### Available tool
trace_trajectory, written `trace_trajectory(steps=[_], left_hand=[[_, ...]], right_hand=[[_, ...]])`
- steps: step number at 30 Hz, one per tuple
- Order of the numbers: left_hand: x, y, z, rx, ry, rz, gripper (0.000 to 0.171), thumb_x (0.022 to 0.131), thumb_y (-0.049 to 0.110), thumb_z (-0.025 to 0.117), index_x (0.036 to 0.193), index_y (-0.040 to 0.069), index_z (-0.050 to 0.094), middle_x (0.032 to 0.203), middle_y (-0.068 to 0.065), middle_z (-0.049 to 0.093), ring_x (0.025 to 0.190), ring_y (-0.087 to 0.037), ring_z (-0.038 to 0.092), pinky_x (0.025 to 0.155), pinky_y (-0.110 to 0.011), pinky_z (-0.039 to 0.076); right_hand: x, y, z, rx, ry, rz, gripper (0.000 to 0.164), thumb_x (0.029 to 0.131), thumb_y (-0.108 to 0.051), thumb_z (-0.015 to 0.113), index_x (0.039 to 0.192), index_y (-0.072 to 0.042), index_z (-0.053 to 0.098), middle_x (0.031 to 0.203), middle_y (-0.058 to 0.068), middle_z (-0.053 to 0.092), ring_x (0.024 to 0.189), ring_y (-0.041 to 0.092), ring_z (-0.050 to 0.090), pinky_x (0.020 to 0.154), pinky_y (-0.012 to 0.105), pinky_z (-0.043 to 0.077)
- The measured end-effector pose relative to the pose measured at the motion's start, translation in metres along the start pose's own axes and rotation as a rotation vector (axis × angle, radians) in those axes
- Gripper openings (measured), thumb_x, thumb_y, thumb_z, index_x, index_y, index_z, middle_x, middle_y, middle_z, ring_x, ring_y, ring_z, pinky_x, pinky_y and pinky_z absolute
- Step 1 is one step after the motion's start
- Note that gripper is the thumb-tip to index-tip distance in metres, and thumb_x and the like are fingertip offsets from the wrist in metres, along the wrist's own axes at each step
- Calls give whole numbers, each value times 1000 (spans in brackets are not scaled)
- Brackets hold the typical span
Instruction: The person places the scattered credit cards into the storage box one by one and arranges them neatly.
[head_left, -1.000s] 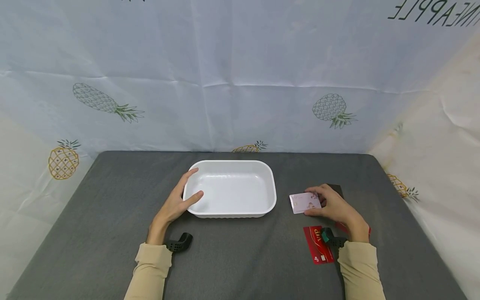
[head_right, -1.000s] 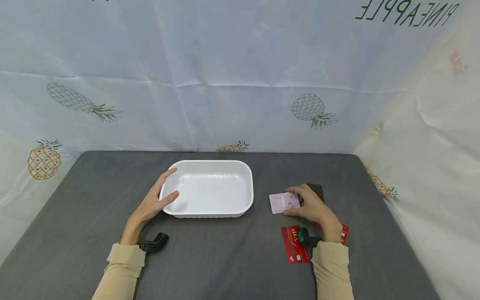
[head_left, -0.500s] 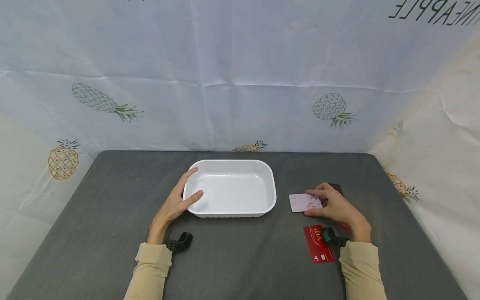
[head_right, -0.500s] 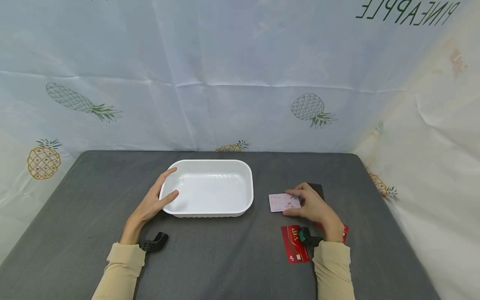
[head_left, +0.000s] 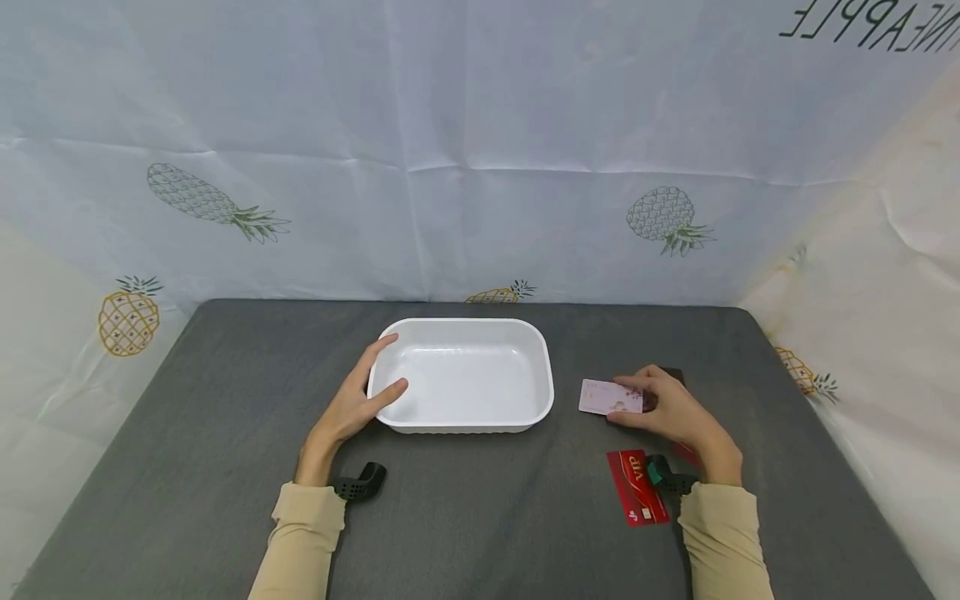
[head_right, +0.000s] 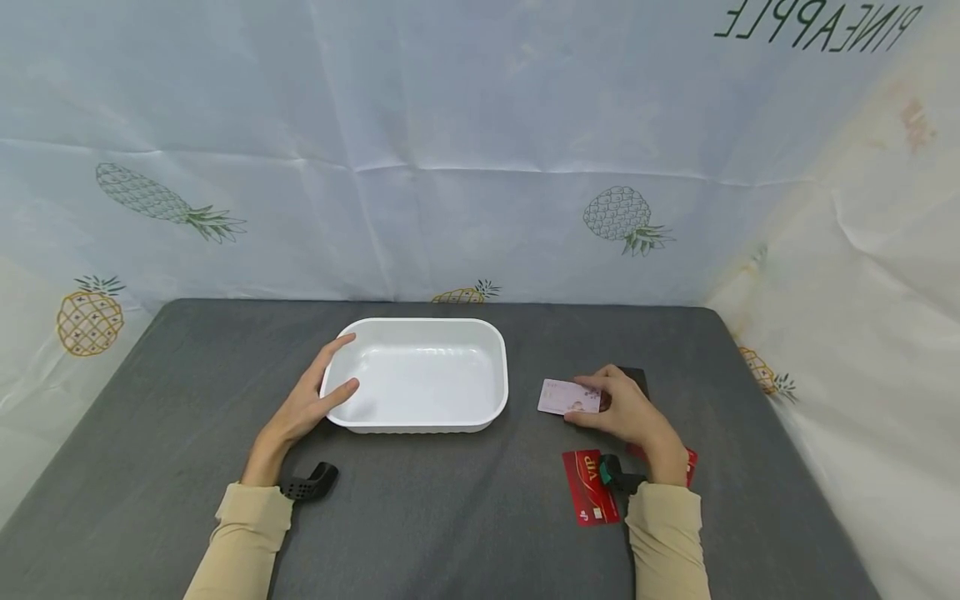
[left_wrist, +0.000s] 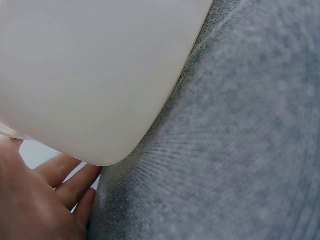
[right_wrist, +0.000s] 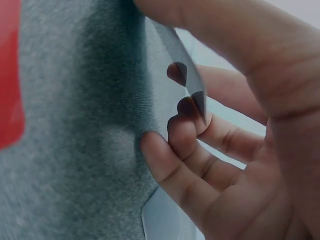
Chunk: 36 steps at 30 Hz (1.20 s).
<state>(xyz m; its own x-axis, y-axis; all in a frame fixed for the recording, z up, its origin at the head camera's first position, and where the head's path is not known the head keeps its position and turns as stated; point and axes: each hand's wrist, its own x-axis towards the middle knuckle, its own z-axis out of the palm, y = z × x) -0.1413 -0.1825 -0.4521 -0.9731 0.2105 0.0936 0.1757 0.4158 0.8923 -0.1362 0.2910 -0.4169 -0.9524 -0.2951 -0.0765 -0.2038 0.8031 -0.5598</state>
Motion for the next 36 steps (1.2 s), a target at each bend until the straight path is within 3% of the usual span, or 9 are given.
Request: trace_trajectory(steps=[6,22,36], left_hand=[[0,0,0,4,1,6,75,94,35,67,160,23,32,169,-12,24,155,-39,24,119,-70,20],[1,-2,1,20,3,3,74,95,34,66,159,23,32,169,-14,25,154,-40,27,119,-70,21],[-1,-1,1,18,4,-4,75,94,34,67,159,23,33,170,-13,24,156,-41,23,119,-71,18]], right_hand=[[0,1,2,-21,19,-10,60,82,-35,86,129,-3,69,103,6,57,86,15,51,72,21,46],[1,-13,-8,2,225,-141,47,80,-22,88,120,-3,75,99,3,58,79,11,50,67,22,45],[24,-54,-17,-14,167,-224,51,81,-25,87,126,-5,73,102,3,58,87,14,51,75,29,50]])
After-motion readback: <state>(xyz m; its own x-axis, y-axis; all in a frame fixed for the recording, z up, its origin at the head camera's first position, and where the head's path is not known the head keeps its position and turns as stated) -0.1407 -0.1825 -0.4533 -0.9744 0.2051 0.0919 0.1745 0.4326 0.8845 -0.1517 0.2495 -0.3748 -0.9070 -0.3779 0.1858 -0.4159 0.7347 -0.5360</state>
